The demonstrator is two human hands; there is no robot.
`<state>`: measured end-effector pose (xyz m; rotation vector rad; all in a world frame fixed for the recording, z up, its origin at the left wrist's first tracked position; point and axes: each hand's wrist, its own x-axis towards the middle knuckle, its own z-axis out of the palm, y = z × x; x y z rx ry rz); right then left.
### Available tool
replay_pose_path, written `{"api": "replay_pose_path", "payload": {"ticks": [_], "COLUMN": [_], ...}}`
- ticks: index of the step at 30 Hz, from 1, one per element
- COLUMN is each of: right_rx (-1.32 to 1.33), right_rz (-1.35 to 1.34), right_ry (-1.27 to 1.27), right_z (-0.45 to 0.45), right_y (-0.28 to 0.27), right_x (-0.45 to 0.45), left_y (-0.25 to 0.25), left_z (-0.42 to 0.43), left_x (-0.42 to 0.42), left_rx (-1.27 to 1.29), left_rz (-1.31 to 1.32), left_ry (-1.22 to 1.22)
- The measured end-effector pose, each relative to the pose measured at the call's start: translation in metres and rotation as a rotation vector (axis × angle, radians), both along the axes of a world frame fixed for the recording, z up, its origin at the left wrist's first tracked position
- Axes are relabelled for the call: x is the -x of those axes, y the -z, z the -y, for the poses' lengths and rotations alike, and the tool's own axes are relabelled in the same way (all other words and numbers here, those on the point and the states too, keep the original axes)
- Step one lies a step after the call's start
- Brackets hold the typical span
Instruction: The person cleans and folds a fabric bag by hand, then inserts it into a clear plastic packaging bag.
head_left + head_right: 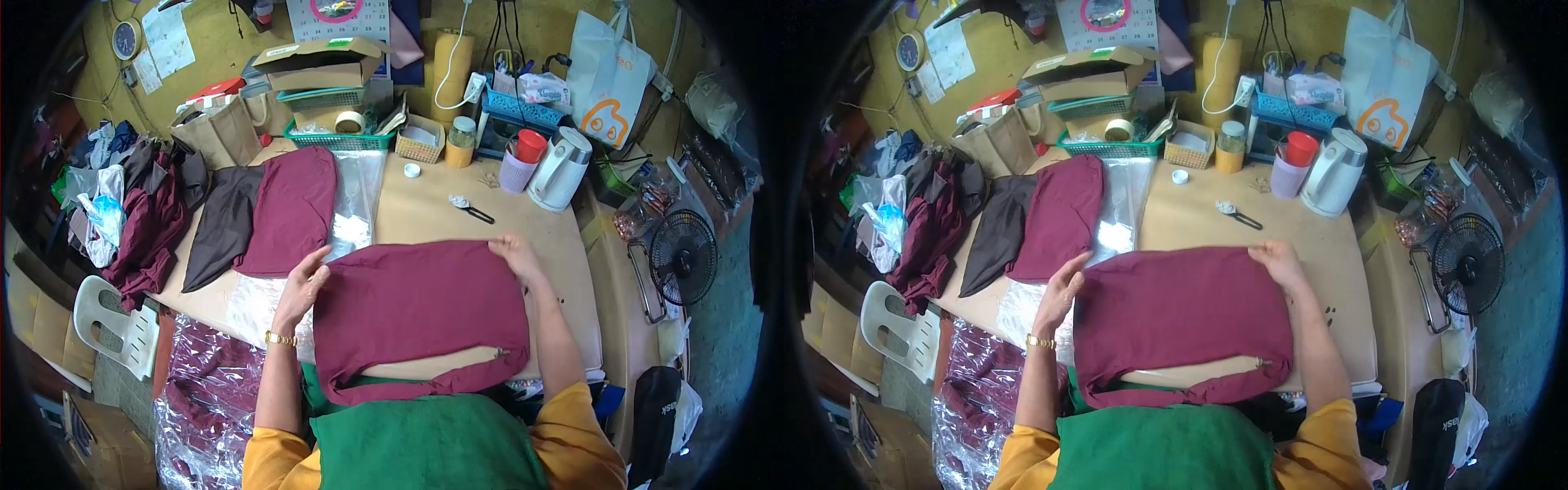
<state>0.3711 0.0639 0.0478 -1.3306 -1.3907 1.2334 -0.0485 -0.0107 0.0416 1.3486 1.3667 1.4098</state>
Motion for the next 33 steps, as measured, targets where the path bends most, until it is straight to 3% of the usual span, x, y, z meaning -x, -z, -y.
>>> {"api": "replay_pose_path", "payload": {"ticks": [2, 3, 5, 6, 7, 9, 11, 13, 16, 17, 19, 21, 22, 23, 25, 27, 29, 33], "right_rx": [0.028, 0.025, -0.091, -0.307, -0.52, -0.846, -1.069, -1.131, -1.105, -0.858, -0.673, -0.368, -0.219, -0.209, -0.236, -0.33, -0.428, -0.665], "right_rz": [0.143, 0.144, 0.395, 0.396, 0.397, 0.391, 0.273, 0.225, 0.399, 0.359, 0.356, 0.37, 0.328, 0.327, 0.115, 0.131, 0.151, 0.464], "right_ry": [-0.1, -0.099, -0.155, -0.117, -0.077, 0.038, 0.163, 0.118, 0.04, 0.075, 0.025, -0.082, -0.163, -0.159, 0.061, 0.135, 0.215, 0.196], "right_z": [0.004, 0.002, -0.005, -0.015, -0.025, -0.008, 0.028, 0.069, 0.103, 0.114, 0.121, 0.133, 0.142, 0.151, 0.162, 0.161, 0.158, 0.147], "right_y": [-0.048, -0.067, -0.095, -0.101, -0.107, -0.171, -0.23, -0.258, -0.223, -0.192, -0.107, -0.029, -0.003, 0.016, 0.036, 0.034, 0.026, 0.016], "right_x": [0.005, 0.005, 0.005, -0.001, -0.008, -0.004, 0.001, -0.003, -0.016, -0.017, -0.02, -0.024, -0.024, -0.024, -0.021, -0.012, -0.002, 0.004], "left_y": [-0.038, -0.037, -0.034, -0.052, -0.071, -0.135, -0.192, -0.229, -0.201, -0.171, -0.101, -0.015, -0.001, 0.007, 0.011, 0.01, 0.006, -0.013], "left_z": [0.007, -0.001, -0.02, -0.025, -0.029, -0.02, 0.003, 0.034, 0.061, 0.06, 0.067, 0.084, 0.095, 0.103, 0.109, 0.108, 0.099, 0.084], "left_x": [-0.012, -0.008, 0.003, 0.002, 0.0, -0.013, -0.026, -0.028, -0.02, -0.019, -0.015, -0.007, -0.007, -0.009, -0.013, -0.014, -0.016, -0.021], "left_rx": [-0.1, -0.103, 0.033, -0.002, -0.13, -0.48, -0.723, -0.92, -0.934, -0.941, -0.794, -0.48, -0.305, -0.13, -0.18, -0.314, -0.361, -0.422], "left_rz": [-0.247, -0.246, -0.176, -0.112, -0.161, -0.36, -0.294, -0.536, -0.668, -0.715, -0.797, -0.898, -0.843, -0.782, -0.719, -0.685, -0.638, -0.787], "left_ry": [0.243, 0.244, 0.242, 0.201, 0.158, -0.036, -0.154, -0.222, -0.188, -0.161, -0.081, 0.023, 0.13, 0.233, 0.176, -0.084, -0.092, -0.031]}}
